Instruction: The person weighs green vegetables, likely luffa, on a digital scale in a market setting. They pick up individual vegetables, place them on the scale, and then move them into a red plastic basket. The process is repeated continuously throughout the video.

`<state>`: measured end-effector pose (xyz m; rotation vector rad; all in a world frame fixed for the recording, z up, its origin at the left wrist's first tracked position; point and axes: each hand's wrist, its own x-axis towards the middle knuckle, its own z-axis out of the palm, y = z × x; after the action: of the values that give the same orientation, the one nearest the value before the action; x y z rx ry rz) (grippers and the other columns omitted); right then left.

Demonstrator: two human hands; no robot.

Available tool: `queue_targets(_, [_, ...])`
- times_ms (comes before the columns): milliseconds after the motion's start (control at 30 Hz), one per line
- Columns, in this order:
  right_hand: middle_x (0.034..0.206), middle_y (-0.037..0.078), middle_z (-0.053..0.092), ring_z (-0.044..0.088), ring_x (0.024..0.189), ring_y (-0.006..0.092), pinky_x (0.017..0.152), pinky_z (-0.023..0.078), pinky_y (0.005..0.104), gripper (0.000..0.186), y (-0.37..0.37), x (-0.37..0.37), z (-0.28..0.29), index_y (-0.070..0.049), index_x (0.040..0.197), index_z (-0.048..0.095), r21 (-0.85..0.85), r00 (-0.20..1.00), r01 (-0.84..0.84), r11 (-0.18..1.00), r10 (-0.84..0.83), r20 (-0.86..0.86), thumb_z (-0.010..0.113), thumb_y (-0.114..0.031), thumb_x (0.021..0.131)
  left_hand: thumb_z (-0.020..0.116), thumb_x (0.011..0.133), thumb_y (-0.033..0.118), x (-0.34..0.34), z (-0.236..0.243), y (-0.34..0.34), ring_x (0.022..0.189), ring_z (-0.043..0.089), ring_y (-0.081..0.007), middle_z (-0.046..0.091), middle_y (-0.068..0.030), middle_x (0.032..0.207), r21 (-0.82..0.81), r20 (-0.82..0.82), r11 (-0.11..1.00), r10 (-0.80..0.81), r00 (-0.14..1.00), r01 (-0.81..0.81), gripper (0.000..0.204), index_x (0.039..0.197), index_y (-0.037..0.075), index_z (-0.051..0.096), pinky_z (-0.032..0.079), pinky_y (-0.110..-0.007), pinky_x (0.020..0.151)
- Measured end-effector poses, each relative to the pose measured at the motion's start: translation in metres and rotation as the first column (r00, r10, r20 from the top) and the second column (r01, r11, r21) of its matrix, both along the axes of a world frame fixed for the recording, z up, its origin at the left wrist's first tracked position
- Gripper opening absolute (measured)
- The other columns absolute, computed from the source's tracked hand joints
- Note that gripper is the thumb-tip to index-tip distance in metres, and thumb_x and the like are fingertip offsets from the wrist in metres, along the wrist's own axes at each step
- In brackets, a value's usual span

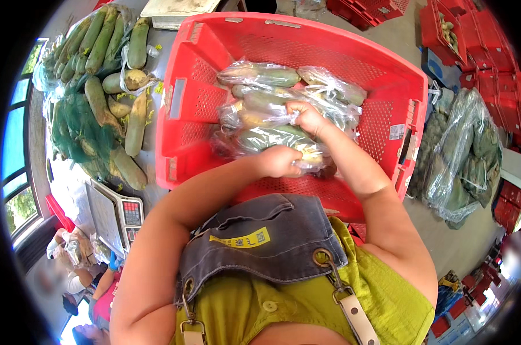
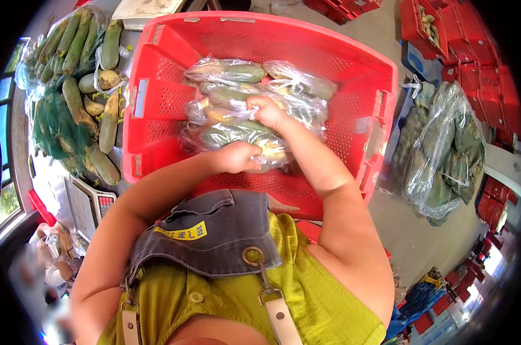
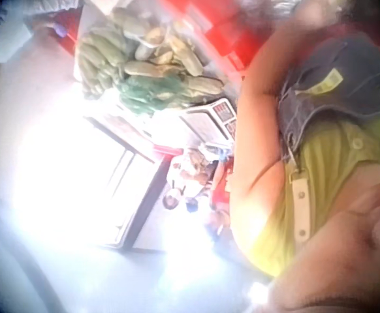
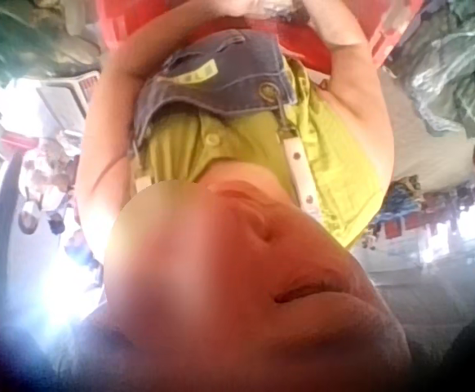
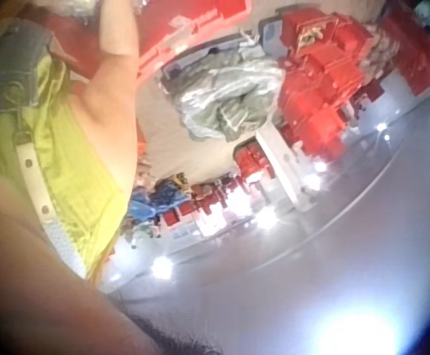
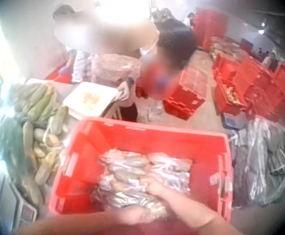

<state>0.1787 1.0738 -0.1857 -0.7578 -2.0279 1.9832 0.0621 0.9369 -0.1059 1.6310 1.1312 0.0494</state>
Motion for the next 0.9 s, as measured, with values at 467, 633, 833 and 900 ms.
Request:
queue_targets(467, [0.133,0.017,0.041,0.036,0.124,0.0379,0.104,0.029,0.0460,0.058,-0.055,0.036,0.055,-0.006,0.123,0.044,0.784,0.983,-0.170,0.597,0.158,0.093,0.064,-0.012,0.069,0.067,0.081,0.012,-0.137,0.057,-0.044,0.088,0.061,-0.0175,0.064,-0.0101,0.092,-0.109,0.299,0.460,0.860,0.413,-0.881,0.027,0.103,-0.001,0.058,0.047,-0.028,0.079])
queue_targets(633, [0.134,0.013,0.042,0.034,0.129,0.0315,0.104,0.028,0.0452,0.057,-0.072,0.034,0.009,-0.011,0.125,0.047,0.795,0.938,-0.344,0.499,0.151,0.311,0.062,-0.012,0.070,0.061,0.084,0.004,-0.160,0.122,-0.171,0.086,0.059,-0.0135,0.062,-0.0059,0.092,0.313,0.296,0.063,0.942,0.161,-0.948,0.018,0.101,-0.001,0.058,0.046,-0.026,0.079])
queue_targets(833, [0.129,0.011,0.046,0.038,0.124,0.0335,0.102,0.029,0.0453,0.043,-0.074,0.013,-0.003,-0.014,0.114,0.058,0.787,0.953,-0.272,0.554,0.041,0.301,0.062,-0.029,0.073,0.058,0.088,0.003,-0.183,0.116,-0.365,0.089,0.055,-0.0102,0.059,-0.0029,0.095,0.481,0.385,-0.494,0.861,-0.332,-0.725,0.013,0.100,0.000,0.060,0.045,-0.025,0.082])
queue_targets(900, [0.115,0.013,0.054,0.050,0.109,0.0336,0.094,0.039,0.0403,0.032,-0.053,0.013,-0.016,-0.007,0.100,0.061,0.746,0.970,-0.234,0.623,0.099,0.222,0.067,-0.012,0.069,0.058,0.088,0.006,-0.199,0.113,-0.438,0.085,0.054,-0.0095,0.059,-0.0025,0.092,0.467,0.438,-0.663,0.748,-0.498,-0.585,0.014,0.101,0.001,0.060,0.044,-0.024,0.077])
